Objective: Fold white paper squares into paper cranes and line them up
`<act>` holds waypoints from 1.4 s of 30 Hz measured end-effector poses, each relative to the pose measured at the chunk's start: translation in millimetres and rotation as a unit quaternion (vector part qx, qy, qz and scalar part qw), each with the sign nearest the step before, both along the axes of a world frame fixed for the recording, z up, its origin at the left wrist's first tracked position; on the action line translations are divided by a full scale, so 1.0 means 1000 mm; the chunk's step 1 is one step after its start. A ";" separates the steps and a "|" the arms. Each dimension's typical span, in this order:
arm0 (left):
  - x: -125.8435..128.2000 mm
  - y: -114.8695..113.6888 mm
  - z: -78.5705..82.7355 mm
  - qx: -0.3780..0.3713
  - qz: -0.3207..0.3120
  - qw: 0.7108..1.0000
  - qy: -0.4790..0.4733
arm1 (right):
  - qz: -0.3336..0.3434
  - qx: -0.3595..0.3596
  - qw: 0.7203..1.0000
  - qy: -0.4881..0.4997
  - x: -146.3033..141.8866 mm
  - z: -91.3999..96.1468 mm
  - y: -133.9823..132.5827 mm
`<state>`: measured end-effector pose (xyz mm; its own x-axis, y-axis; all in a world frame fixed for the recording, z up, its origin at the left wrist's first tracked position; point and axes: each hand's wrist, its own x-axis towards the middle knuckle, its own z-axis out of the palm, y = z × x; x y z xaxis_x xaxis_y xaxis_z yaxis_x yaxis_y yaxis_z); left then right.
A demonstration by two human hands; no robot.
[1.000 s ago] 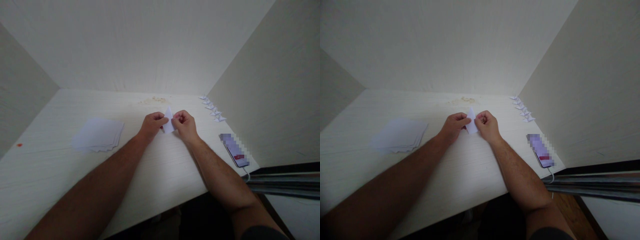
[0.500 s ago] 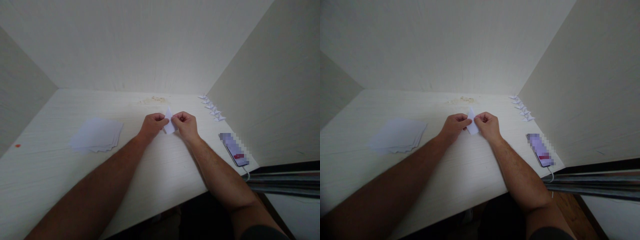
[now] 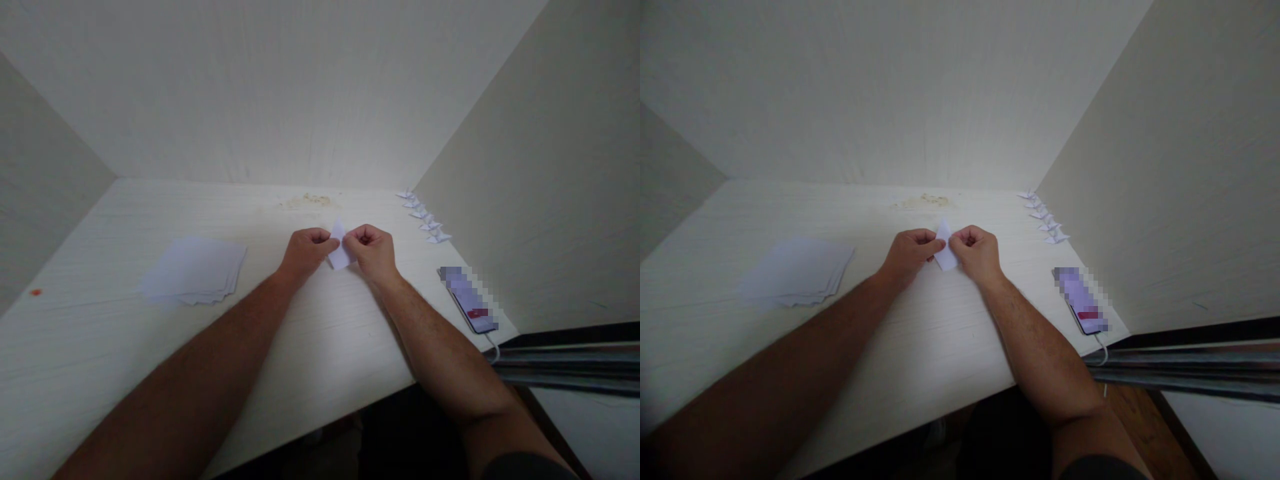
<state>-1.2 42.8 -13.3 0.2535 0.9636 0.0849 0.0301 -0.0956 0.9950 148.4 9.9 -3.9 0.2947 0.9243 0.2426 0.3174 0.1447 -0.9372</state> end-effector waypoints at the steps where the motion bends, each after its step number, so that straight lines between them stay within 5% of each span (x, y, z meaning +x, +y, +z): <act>1: 0.000 0.000 0.000 0.000 0.000 1.000 0.005 | 0.001 0.001 1.000 -0.001 0.000 0.000 0.000; 42: 0.002 0.003 -0.006 0.007 0.018 1.000 0.014 | 0.009 0.006 1.000 -0.009 0.001 -0.006 0.002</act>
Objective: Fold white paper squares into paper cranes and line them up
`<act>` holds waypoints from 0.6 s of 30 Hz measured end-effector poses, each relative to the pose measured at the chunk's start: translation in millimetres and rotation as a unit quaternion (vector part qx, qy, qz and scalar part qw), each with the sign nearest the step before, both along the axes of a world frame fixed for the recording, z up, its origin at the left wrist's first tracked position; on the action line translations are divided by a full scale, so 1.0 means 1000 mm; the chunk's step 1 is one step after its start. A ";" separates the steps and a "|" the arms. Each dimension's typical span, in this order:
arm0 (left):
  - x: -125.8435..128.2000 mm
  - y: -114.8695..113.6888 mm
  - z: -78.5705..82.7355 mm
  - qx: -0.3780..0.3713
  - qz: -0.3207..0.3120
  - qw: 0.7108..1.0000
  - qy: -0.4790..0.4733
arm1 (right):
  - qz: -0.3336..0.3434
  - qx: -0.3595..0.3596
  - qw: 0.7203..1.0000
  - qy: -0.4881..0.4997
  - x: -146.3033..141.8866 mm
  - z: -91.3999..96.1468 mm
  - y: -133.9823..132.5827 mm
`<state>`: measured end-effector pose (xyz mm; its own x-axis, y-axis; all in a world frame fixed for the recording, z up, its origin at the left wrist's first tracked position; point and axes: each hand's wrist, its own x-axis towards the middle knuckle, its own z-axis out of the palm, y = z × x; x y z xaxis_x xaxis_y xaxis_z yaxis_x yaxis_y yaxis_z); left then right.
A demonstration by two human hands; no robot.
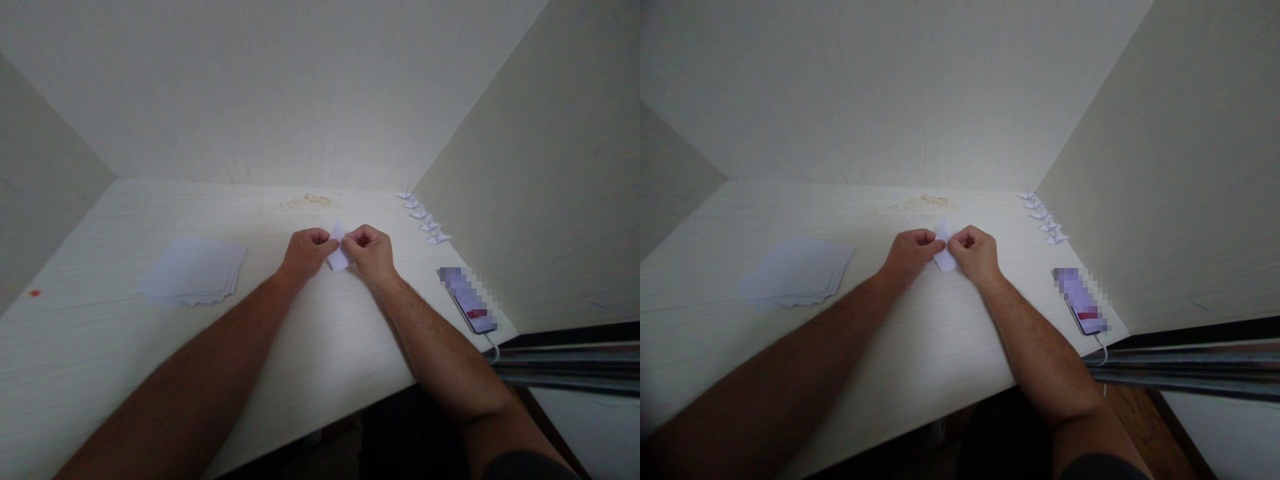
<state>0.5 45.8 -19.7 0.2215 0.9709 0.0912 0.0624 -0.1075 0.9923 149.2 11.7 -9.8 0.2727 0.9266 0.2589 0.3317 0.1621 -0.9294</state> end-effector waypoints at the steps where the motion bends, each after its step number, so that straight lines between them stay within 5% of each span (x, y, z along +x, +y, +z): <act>1: 0.000 0.000 0.001 0.001 0.002 1.000 0.002 | -0.001 0.001 1.000 0.002 0.000 0.000 0.000; 18: -0.001 -0.002 -0.003 0.076 -0.040 0.993 0.086 | 0.132 -0.084 0.975 0.159 0.000 -0.003 0.001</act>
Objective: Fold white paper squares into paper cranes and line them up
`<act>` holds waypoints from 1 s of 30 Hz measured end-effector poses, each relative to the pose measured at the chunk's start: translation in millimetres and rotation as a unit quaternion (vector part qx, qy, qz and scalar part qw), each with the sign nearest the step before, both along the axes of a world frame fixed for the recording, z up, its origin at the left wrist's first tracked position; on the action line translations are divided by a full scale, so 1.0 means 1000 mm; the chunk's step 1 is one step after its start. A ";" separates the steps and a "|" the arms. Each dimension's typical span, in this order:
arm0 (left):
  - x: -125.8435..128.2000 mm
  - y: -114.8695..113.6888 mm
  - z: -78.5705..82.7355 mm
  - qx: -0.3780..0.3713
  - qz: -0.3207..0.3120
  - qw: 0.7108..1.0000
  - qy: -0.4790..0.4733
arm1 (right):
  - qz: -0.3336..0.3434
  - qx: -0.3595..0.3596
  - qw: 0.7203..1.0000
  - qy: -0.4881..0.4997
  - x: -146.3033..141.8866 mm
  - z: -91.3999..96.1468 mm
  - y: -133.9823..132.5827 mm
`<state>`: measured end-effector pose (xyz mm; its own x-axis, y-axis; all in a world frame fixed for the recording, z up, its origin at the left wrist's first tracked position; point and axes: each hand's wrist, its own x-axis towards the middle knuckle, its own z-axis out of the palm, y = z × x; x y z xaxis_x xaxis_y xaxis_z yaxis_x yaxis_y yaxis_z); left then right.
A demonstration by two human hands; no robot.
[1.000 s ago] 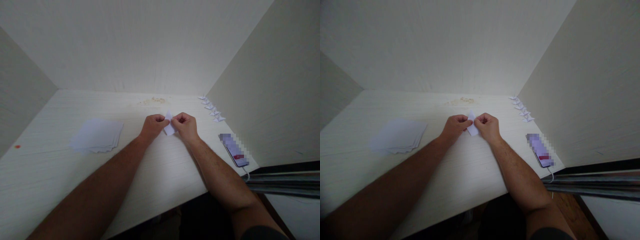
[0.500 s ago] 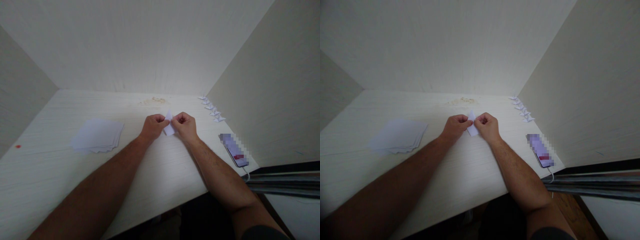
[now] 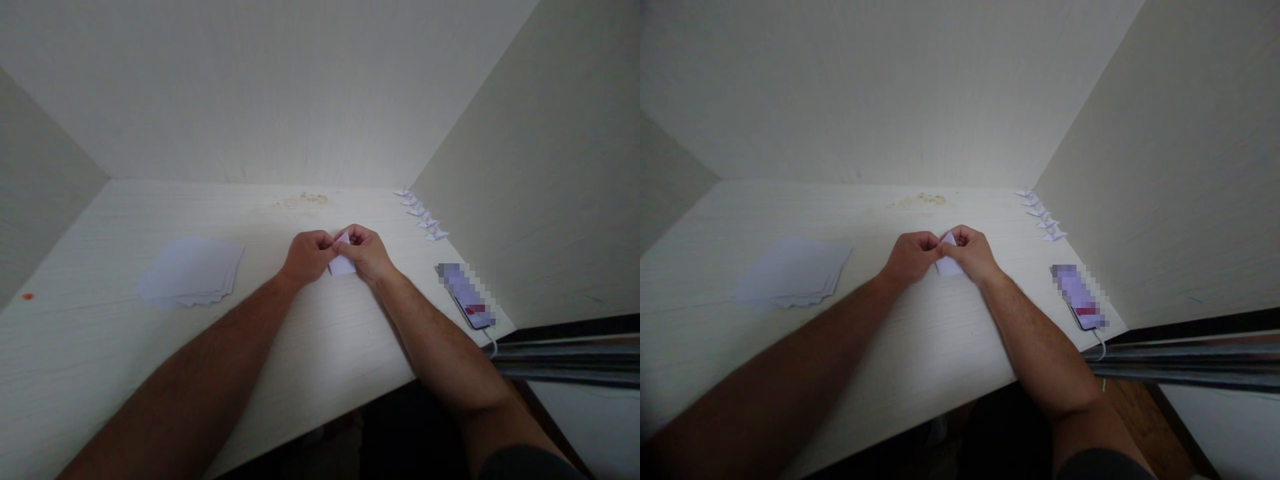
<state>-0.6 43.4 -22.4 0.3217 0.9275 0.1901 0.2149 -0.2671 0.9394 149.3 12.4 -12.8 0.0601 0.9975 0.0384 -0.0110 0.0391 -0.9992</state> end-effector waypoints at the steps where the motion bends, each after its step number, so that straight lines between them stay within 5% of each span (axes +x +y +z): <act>1: 0.000 0.000 0.000 0.003 0.004 1.000 0.006 | 0.000 0.000 1.000 0.000 0.000 0.000 0.000; 30: 0.002 0.001 0.003 -0.030 -0.040 0.999 -0.018 | -0.084 -0.004 0.995 0.051 -0.011 0.004 -0.002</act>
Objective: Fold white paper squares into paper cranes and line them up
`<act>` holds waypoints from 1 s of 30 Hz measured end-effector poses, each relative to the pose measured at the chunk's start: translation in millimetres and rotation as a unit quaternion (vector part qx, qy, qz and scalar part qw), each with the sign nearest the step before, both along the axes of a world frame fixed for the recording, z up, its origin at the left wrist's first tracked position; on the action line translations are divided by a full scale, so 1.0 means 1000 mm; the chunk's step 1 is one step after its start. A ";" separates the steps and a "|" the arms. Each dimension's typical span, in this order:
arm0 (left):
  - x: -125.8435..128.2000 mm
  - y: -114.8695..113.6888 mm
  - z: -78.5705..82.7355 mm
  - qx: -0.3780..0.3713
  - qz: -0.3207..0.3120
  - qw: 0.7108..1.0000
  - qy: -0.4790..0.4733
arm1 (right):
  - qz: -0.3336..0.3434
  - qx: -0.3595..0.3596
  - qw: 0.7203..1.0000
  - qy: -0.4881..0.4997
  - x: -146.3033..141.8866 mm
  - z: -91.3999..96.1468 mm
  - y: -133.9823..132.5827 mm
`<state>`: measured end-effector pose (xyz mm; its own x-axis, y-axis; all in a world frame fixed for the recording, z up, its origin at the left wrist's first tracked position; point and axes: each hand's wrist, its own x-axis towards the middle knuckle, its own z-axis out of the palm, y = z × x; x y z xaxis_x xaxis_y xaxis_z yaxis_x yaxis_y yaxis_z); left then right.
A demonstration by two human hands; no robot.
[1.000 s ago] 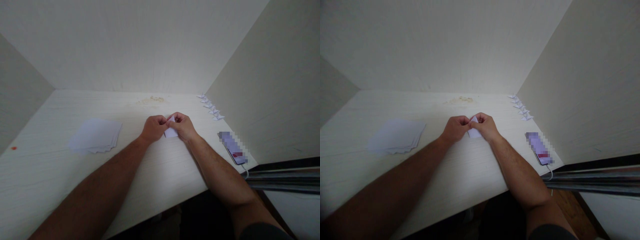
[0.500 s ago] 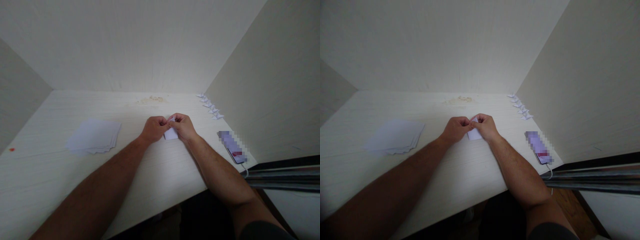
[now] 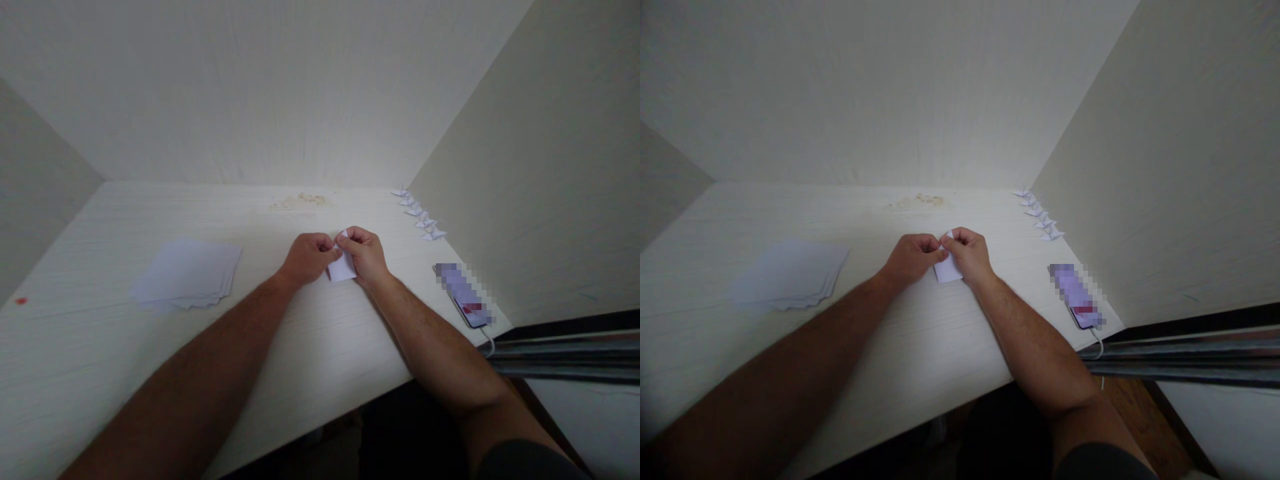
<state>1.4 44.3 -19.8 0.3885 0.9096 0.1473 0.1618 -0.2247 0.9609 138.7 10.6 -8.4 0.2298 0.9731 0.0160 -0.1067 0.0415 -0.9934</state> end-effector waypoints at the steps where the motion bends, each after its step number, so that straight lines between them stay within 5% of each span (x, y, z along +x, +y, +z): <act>1: 0.000 0.000 0.000 -0.003 -0.001 1.000 -0.002 | -0.006 0.007 1.000 -0.004 0.000 -0.001 0.000; 16: -0.002 -0.002 0.002 -0.004 0.005 1.000 0.011 | -0.098 0.053 0.993 0.048 0.011 0.007 0.008; 23: -0.003 0.001 -0.001 -0.024 0.003 0.999 -0.032 | 0.063 0.001 0.998 -0.022 0.009 0.001 0.002; 30: -0.002 0.001 0.000 -0.031 -0.016 0.999 -0.019 | 0.023 0.053 0.996 -0.072 0.011 -0.013 0.006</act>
